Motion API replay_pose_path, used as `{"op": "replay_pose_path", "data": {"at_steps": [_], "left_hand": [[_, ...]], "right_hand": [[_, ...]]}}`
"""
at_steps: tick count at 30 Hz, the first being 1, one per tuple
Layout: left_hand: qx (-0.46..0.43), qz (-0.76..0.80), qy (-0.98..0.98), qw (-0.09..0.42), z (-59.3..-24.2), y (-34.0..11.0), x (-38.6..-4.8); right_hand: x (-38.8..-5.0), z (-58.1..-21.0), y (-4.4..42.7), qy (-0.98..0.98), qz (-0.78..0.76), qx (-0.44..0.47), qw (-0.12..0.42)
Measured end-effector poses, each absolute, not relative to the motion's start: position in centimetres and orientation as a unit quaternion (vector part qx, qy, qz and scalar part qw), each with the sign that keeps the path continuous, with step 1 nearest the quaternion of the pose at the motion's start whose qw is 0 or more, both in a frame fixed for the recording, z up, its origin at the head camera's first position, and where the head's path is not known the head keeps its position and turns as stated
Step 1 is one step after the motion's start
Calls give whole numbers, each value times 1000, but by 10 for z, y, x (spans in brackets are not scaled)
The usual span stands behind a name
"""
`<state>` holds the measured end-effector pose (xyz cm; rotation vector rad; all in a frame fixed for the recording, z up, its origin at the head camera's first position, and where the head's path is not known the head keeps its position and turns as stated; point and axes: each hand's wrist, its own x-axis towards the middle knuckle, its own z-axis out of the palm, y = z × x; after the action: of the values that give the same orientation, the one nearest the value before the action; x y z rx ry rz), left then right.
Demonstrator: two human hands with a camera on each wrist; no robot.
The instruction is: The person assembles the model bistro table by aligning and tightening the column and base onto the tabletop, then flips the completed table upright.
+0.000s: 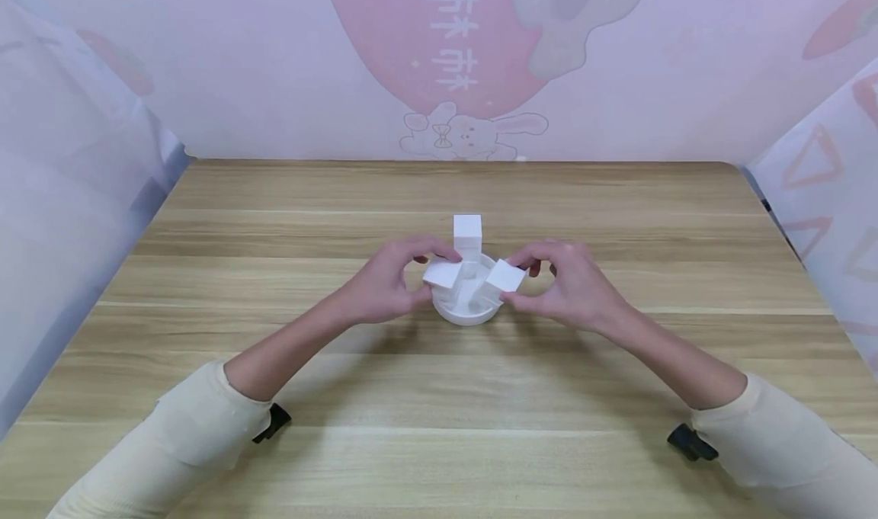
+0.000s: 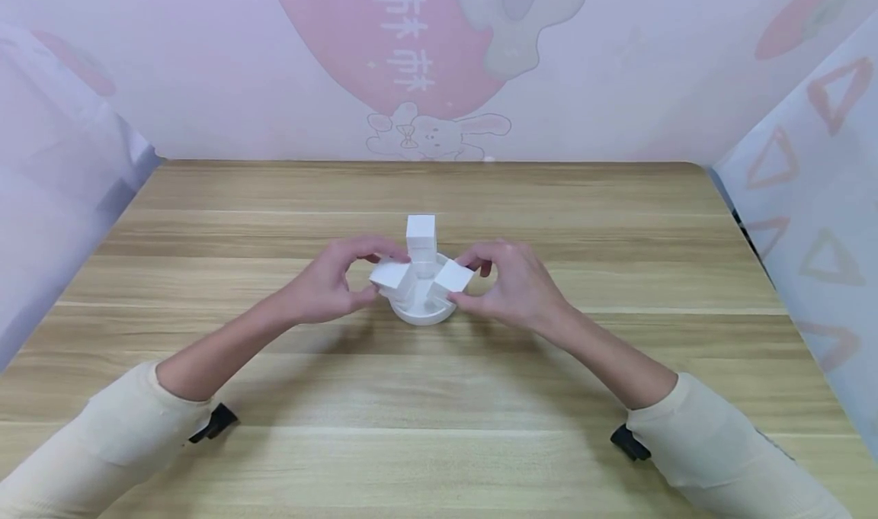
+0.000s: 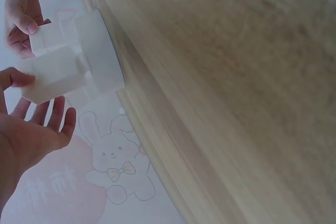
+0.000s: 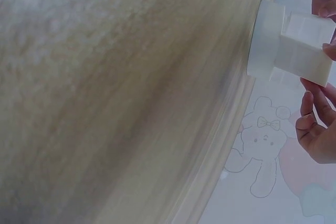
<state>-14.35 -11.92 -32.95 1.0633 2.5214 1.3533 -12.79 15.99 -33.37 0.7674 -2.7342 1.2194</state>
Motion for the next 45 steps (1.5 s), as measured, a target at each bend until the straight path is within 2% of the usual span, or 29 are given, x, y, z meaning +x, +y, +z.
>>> {"op": "replay_pose_path", "data": {"at_steps": [15,24,33,38,45], "left_hand": [[301,432,850,2,-329,-117,-134],[231,443,866,16,-325,-122,-133],[283,460,839,63,-327,-134,-142],[282,471,831,92,-327,-139,-147],[224,453,861,66,-328,-132,-146]], "right_hand": [[-127,-332,160,-886,391,249,21],[-127,-332,160,-885,391,250,27],[-127,-332,160,-883,396,251,28],[-127,-332,160,-886,390,248,25],[-127,-330,159,-888,388,245,24]]}}
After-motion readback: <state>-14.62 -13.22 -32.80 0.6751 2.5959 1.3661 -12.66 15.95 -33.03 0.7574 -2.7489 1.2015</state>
